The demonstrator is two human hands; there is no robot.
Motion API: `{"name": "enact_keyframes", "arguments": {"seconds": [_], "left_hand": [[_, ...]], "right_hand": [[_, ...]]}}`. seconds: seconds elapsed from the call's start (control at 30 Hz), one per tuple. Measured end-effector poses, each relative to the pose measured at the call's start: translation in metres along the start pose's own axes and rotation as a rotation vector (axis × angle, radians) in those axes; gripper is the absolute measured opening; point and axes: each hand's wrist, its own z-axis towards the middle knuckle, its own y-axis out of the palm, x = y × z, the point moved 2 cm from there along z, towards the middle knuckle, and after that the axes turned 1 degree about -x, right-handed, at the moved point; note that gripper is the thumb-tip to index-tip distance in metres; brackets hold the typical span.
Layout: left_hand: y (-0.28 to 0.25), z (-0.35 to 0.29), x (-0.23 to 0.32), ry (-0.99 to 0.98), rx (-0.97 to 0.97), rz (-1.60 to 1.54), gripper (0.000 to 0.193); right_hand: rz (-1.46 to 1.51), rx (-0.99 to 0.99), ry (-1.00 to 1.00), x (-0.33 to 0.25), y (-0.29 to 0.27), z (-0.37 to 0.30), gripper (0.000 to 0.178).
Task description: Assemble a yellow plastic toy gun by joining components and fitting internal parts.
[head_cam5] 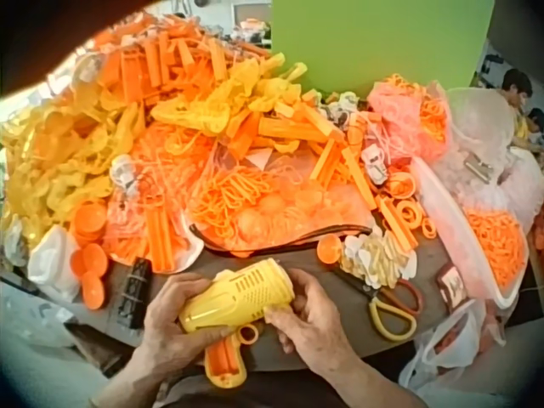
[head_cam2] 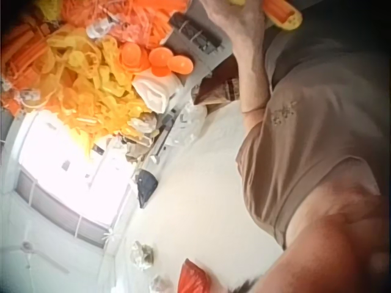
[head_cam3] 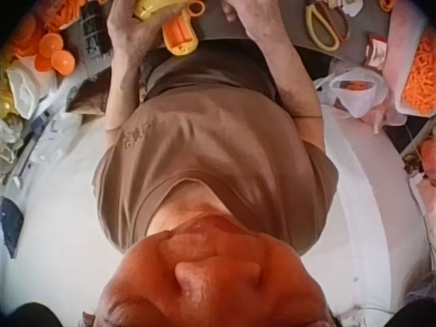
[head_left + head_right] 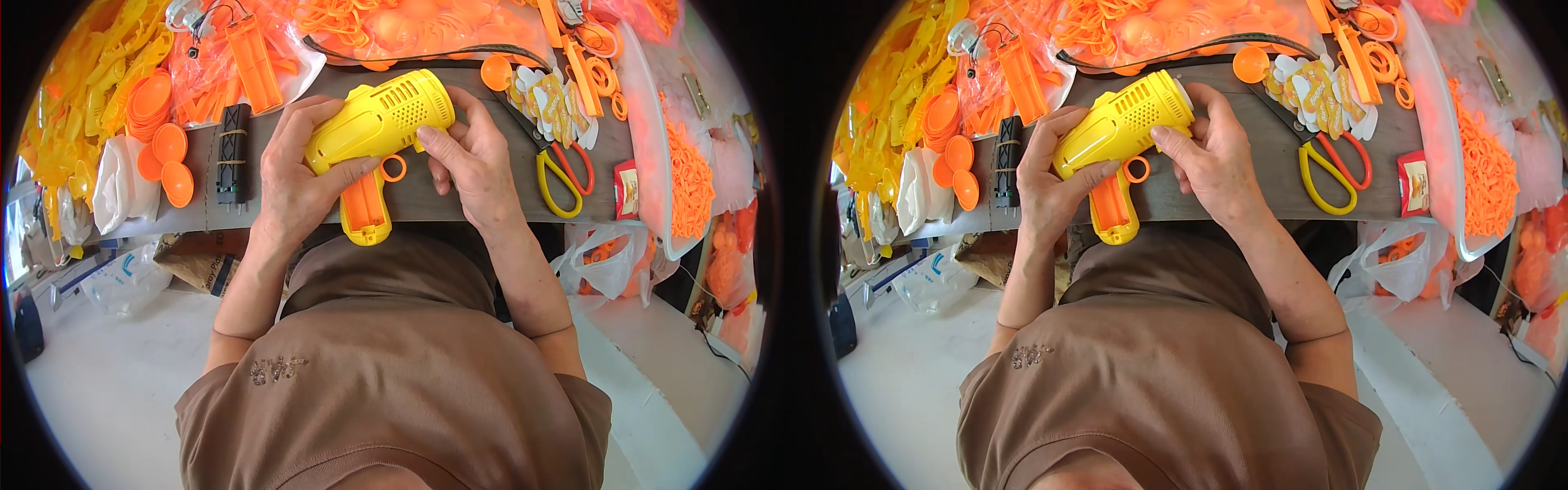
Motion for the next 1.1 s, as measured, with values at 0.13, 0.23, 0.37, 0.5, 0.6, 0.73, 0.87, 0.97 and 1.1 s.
{"name": "enact_keyframes", "arguments": {"seconds": [0.13, 0.23, 0.37, 0.5, 0.6, 0.73, 0.87, 0.97, 1.1], "left_hand": [[-0.005, 0.002, -0.001, -0.155, -0.082, -0.194, 0.066], [-0.013, 0.016, 0.002, -0.305, -0.255, -0.439, 0.078], [-0.016, 0.016, 0.0, -0.272, -0.706, -0.693, 0.091], [-0.01, -0.003, -0.002, -0.287, -0.624, -0.7, 0.084], [-0.01, -0.016, 0.002, -0.299, -0.592, -0.71, 0.082], [-0.018, -0.025, 0.003, -0.28, -0.573, -0.664, 0.082], [-0.021, -0.031, 0.004, -0.281, -0.558, -0.66, 0.083], [-0.02, -0.036, 0.005, -0.258, -0.538, -0.662, 0.083], [-0.022, -0.038, 0.007, -0.253, -0.525, -0.678, 0.084]], "right_hand": [[0.034, 0.016, -0.049, 0.001, 0.003, -0.008, 0.058], [-0.002, 0.024, -0.08, -0.011, 0.012, -0.026, 0.063], [-0.124, -0.171, -0.259, -0.026, 0.023, -0.052, 0.082], [-0.323, -0.229, -0.204, -0.038, 0.02, -0.061, 0.087], [-0.408, -0.277, -0.217, -0.041, 0.016, -0.063, 0.09], [-0.485, -0.432, -0.351, -0.048, 0.008, -0.055, 0.09], [-0.529, -0.531, -0.471, -0.048, 0.004, -0.049, 0.079], [-0.634, -0.462, -0.657, -0.038, 0.012, -0.047, 0.072], [-0.579, -0.401, -0.772, -0.032, 0.013, -0.043, 0.066]]}}
